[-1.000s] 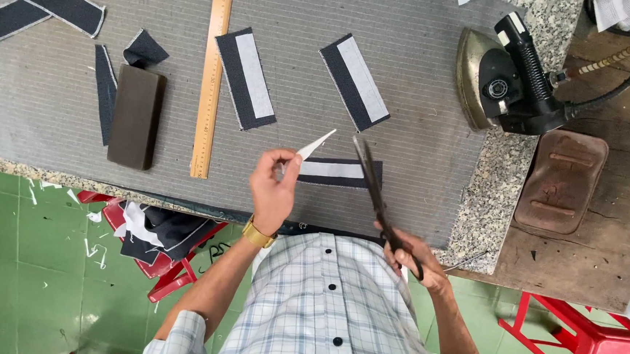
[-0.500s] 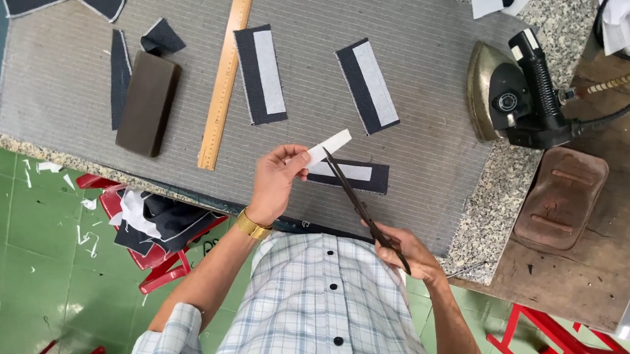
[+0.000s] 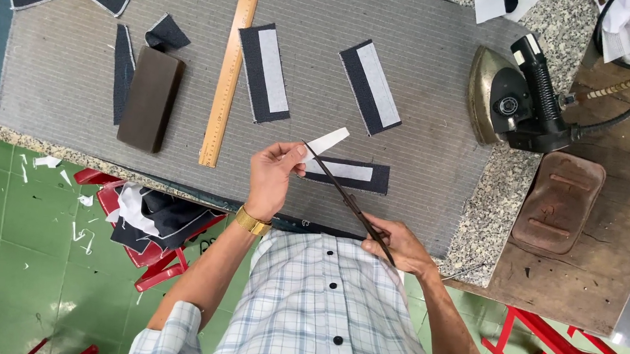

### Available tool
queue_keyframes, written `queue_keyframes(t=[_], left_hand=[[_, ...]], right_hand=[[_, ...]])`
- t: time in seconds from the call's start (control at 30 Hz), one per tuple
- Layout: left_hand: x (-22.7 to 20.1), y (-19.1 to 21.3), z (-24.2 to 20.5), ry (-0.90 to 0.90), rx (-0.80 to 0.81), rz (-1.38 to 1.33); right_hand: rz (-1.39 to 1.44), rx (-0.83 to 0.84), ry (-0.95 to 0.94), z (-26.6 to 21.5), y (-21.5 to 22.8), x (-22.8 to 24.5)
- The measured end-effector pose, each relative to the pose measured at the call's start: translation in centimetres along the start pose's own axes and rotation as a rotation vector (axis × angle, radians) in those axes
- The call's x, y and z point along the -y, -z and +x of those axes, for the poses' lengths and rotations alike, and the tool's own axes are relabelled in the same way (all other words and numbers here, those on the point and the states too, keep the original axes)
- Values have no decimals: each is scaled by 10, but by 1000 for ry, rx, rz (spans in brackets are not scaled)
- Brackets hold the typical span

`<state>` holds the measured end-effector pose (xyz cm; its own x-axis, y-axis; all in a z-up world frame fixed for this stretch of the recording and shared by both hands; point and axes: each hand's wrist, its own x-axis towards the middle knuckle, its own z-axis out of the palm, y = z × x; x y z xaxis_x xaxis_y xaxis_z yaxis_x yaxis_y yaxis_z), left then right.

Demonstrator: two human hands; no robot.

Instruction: The person irons small rectangular fabric pieces with white strips on a workbench, then cuts a larger piece of dark fabric with shears. The person uses a steam iron to press the fabric and shears to trim the edges of the larger piece.

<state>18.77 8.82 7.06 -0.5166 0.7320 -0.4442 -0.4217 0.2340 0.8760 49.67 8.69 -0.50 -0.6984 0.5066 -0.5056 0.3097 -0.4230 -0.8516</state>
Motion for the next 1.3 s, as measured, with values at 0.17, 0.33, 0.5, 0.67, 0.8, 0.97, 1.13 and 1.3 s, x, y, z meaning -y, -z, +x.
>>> queue_keyframes(t=[0.17,0.33,0.5,0.67,0.8,0.97,1.13,1.3], left_hand=[[6,3,1,2,-31,5],[9,33,-6,33,-57,69],[-3,119,-48,124,317,851],[122,268,-77,478,553,2051],[81,172,-70,192,432,1761],[53,38,-4,-714,171,1305],[72,-20,63,-953,94,1211],[93,-23,101,-961,51,1293]], right_hand=[[-42,-46,46,-2,-14,37],[-110,-83,68,-9,-10,21],[-254,-492,163,-18,5,29],[-646,-699,183,13,42,36],[-839,-765,68,61,38,104],[-1005,-789,-51,142,94,95],[-1014,-781,-12,146,103,106],[-1080,-809,328,125,95,94]])
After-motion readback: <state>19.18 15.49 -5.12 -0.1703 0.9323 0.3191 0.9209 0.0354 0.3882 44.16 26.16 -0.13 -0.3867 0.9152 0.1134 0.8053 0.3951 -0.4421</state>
